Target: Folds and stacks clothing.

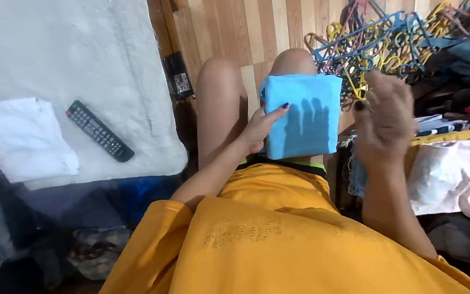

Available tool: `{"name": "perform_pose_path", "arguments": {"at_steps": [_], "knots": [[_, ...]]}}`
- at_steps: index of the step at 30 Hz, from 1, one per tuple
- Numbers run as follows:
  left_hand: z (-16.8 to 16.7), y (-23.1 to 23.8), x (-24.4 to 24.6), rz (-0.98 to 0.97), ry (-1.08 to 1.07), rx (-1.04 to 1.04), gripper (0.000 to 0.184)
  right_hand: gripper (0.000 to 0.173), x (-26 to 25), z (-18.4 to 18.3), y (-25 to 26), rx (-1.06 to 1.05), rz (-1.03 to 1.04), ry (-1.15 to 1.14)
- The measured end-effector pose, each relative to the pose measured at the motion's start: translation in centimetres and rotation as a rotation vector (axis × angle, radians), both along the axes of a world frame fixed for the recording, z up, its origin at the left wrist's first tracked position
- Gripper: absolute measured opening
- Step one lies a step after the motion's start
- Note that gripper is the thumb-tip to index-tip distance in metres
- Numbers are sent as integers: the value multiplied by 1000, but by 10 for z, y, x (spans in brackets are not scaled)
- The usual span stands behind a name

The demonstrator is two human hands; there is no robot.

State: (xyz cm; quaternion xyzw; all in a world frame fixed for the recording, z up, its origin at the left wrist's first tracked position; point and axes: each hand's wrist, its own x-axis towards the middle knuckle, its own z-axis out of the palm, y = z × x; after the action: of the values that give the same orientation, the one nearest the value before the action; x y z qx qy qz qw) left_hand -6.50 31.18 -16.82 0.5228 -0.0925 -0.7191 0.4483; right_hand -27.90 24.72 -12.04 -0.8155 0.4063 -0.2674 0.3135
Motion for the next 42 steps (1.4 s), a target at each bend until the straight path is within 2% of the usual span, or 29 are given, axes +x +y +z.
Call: {"name": "perform_pose_path", "arguments": {"at_steps": [3,7,9,11,13,14,15,16,18,19,20,22,25,28,31,34,36,38,42], "knots": [[2,5,8,40,42,-3,28,46,16,-28,17,-72,32,214],[-39,9,6,32,-381,-24,54,49,26,-84,28,-114,46,394],[-38,10,2,-46,-545,-70,77,56,24,-89,26,-43,-6,344],[-21,17,-5,-110,-656,-162,85,69,15,-85,27,161,-126,186],[4,21,-4,-175,-617,-252,78,76,5,-82,23,451,-327,-49],[12,26,-3,-239,-582,-300,77,71,1,-78,19,616,-398,-157],[15,30,-2,-347,-582,-364,84,63,-3,-71,14,785,-427,-243],[14,34,-4,-474,-642,-423,98,50,-5,-64,9,933,-438,-312],[1,43,-19,-679,-909,-481,125,27,1,-48,2,1113,-424,-422],[-10,46,-28,-734,-1030,-496,127,23,8,-39,1,1154,-404,-476],[-19,47,-33,-722,-1105,-521,122,22,19,-30,3,1175,-365,-530],[-24,40,-31,-581,-1106,-562,106,24,39,-21,6,1174,-220,-647],[7,28,-6,-456,-890,-405,83,21,58,-24,-5,1202,49,-786],[35,43,18,-112,-558,-273,51,42,74,-43,-21,1256,158,-840],[64,77,47,174,-277,-170,31,52,93,-71,-28,1287,144,-847],[85,121,75,488,-216,-174,30,43,110,-94,-24,1262,219,-701],[99,155,88,678,-194,-60,17,42,119,-100,-22,1289,202,-580],[114,193,100,885,-233,4,14,45,129,-98,-20,1328,170,-526],[129,275,131,1280,-383,72,19,45,151,-93,-15,1349,109,-467]]}}
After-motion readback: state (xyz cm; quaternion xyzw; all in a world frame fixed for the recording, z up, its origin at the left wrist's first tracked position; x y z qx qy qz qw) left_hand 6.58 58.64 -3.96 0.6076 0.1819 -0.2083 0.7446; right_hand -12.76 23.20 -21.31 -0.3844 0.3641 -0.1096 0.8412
